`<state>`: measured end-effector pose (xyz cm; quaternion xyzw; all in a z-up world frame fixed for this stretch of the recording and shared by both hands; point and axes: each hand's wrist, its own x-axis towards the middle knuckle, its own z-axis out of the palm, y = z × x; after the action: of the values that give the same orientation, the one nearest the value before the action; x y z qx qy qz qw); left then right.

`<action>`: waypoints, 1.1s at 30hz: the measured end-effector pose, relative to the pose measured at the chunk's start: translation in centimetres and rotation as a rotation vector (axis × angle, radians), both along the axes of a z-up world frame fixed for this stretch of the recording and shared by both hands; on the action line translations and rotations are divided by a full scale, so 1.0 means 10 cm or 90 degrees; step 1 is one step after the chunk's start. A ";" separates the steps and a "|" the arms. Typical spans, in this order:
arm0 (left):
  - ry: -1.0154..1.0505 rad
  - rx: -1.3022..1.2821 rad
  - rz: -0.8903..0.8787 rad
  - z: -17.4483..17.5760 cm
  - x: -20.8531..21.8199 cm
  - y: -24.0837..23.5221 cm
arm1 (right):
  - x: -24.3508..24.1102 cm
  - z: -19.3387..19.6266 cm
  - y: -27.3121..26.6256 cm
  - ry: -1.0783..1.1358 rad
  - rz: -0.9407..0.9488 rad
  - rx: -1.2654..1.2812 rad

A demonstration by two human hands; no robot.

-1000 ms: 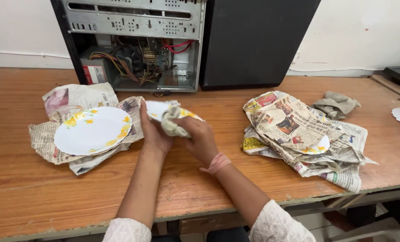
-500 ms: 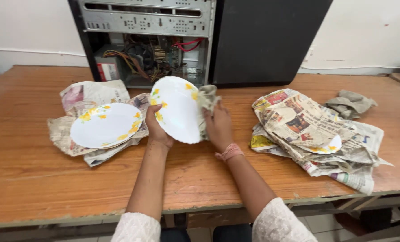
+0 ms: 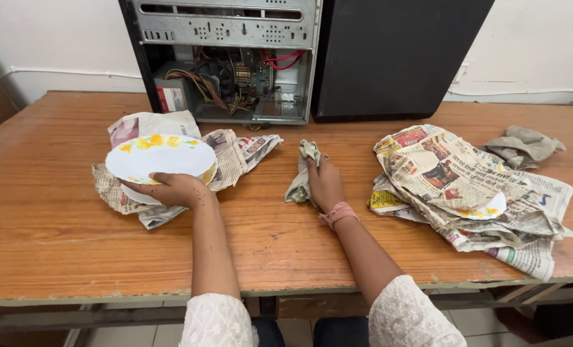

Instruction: The person wipes several white plates with yellow floral patterns using a cloth. The plates are handled one at a time, turned over to wipe both sides, and placed on top of newspaper sheets on a wooden table.

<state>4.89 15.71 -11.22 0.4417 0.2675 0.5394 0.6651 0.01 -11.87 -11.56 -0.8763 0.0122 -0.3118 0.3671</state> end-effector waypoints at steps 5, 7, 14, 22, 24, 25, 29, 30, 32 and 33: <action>0.088 0.026 -0.027 0.08 -0.10 -0.05 | -0.01 -0.01 0.00 0.017 -0.005 0.007; 0.067 0.061 -0.016 0.06 -0.09 -0.07 | -0.02 0.00 0.00 0.019 -0.009 0.006; 0.079 0.107 0.006 0.23 -0.27 -0.09 | -0.05 0.02 0.02 0.035 -0.020 0.006; 0.483 0.146 0.125 0.09 -0.17 0.14 | 0.00 -0.03 0.01 0.031 -0.020 0.002; 0.509 0.107 0.115 -0.02 -0.09 0.18 | -0.06 0.03 0.04 0.044 -0.019 0.020; 0.508 0.108 0.115 -0.06 -0.06 0.19 | -0.07 0.05 0.04 0.044 -0.019 0.021; 0.516 0.127 0.118 -0.16 -0.04 0.19 | -0.07 0.06 0.05 0.060 -0.019 0.037; 0.503 0.125 0.123 -0.16 -0.05 0.18 | -0.07 0.05 0.04 0.058 -0.022 0.036; 0.508 0.143 0.137 -0.19 -0.05 0.15 | -0.08 0.07 0.05 0.054 -0.026 0.040; 0.511 0.159 0.153 -0.20 -0.04 0.14 | -0.08 0.08 0.05 0.048 -0.029 0.043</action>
<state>4.52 17.15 -13.23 0.6591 0.4873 0.4264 0.3826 -0.82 -11.36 -10.76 -0.8740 0.0564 -0.2864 0.3885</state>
